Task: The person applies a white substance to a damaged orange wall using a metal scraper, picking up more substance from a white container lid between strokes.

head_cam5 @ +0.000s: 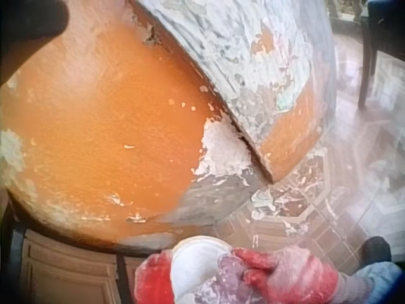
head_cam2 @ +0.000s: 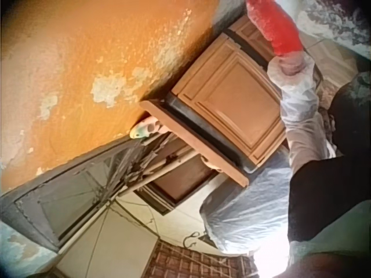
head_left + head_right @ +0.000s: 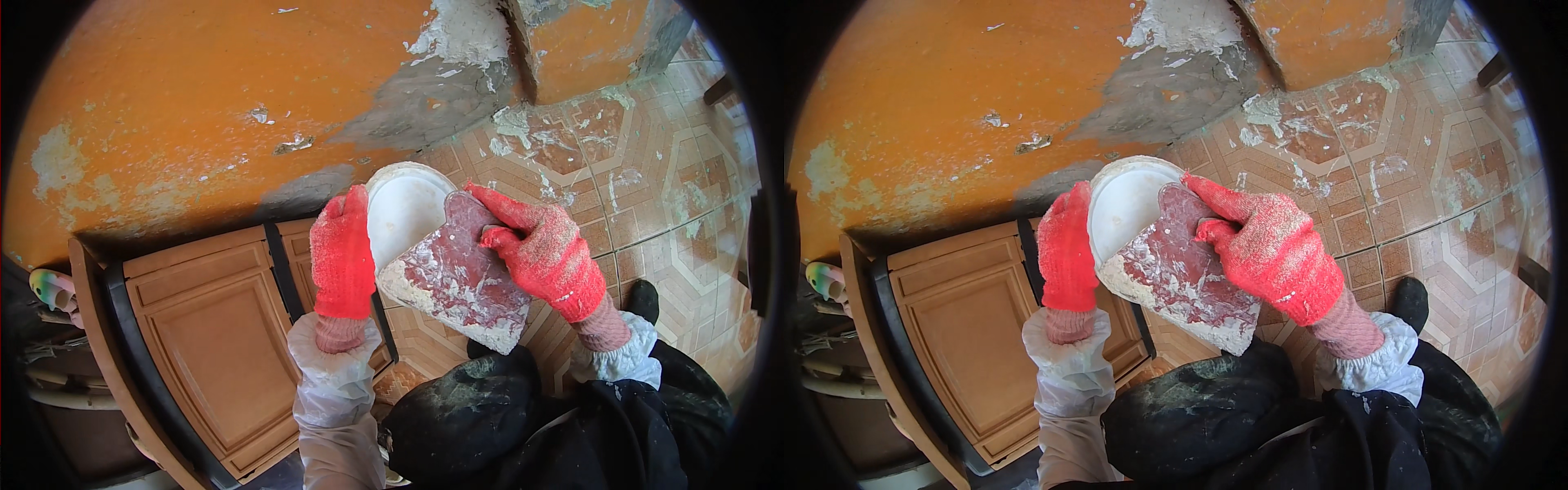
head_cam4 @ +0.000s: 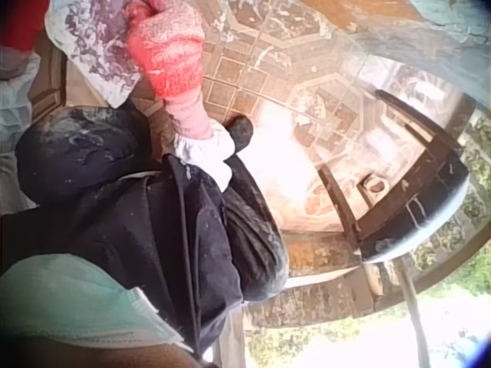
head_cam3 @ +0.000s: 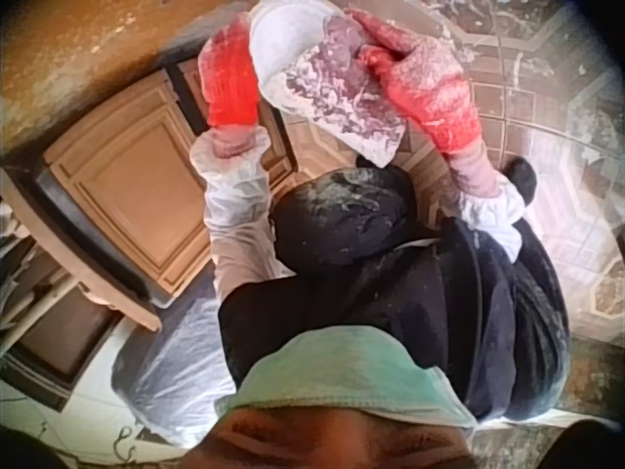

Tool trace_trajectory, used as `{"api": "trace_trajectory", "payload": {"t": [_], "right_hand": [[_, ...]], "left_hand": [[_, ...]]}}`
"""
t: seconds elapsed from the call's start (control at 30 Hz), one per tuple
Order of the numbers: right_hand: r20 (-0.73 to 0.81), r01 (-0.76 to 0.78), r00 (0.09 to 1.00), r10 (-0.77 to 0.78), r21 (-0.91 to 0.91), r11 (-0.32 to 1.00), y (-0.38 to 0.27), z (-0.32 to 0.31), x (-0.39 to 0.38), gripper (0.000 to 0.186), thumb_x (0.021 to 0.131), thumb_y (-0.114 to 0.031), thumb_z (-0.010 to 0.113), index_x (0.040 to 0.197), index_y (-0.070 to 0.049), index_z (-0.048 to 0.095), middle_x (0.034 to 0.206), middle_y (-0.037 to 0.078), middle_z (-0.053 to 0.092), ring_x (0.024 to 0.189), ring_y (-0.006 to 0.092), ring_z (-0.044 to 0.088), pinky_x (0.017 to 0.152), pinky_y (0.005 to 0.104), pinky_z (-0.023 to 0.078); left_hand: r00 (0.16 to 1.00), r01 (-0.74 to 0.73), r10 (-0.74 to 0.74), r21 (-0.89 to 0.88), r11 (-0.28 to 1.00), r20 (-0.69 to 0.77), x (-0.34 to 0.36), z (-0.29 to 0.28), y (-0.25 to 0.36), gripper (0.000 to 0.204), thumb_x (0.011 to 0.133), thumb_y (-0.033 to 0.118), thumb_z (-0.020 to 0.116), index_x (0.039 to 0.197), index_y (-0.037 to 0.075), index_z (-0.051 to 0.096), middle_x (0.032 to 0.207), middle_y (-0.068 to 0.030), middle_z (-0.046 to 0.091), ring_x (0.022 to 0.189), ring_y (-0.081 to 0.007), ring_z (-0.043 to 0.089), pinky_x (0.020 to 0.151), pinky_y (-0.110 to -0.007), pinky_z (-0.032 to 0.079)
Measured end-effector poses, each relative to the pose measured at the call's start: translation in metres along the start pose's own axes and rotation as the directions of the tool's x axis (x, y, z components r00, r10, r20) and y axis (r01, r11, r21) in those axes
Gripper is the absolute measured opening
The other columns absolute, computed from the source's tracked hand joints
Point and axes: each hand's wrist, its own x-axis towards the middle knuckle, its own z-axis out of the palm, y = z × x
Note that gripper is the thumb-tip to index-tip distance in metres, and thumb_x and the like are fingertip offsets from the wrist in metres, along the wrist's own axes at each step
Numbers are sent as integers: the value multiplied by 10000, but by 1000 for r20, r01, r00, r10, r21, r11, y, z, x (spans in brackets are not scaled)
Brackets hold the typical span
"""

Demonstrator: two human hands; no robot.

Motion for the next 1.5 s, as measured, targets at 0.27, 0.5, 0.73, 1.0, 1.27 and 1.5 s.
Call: {"api": "trace_trajectory", "payload": {"t": [0.27,0.5,0.73,1.0,1.27,1.5], "right_hand": [[89,-151,985,147,44,988,6,1,6,379,818,-117,608,1197,-118,589,914,204,649,802,234,665,710,298,495],[169,-241,960,222,99,965,21,9,9,370,838,-182,611,1195,-89,586,955,186,660,856,185,648,752,301,485],[166,-249,956,244,14,968,15,4,14,384,827,-205,620,1192,-91,589,965,188,656,862,207,651,761,305,482],[128,-288,954,272,124,950,31,11,15,399,835,-218,618,1213,-97,576,969,158,665,857,169,629,776,293,474],[-139,-291,929,344,299,909,27,-5,24,424,845,-133,587,1260,-67,536,1001,83,665,888,103,582,793,267,466],[-184,-368,891,415,244,897,29,-13,31,444,829,-157,602,1264,-98,537,1022,96,670,901,121,600,814,283,463]], "left_hand": [[948,293,-316,-315,903,-23,-3,2,6,343,852,222,579,1136,30,560,988,-147,620,921,-307,591,788,-379,470],[979,150,-200,-513,845,-44,-17,-2,8,328,856,191,571,1125,3,567,1107,-141,608,978,-279,585,832,-363,465],[914,330,-406,-636,698,28,-18,-10,37,276,912,239,537,1080,27,590,1011,-70,636,925,-153,594,782,-288,464],[849,340,-526,-811,477,47,-25,3,38,256,947,250,503,1056,32,579,960,-22,608,884,-104,548,773,-255,436],[872,215,-481,-817,535,-86,-41,17,30,266,932,203,539,1120,15,560,992,-33,601,881,-94,534,781,-253,445],[931,159,-302,-518,840,-204,-44,22,41,308,916,107,523,1206,6,534,1121,-63,564,969,-112,512,843,-268,427]]}}
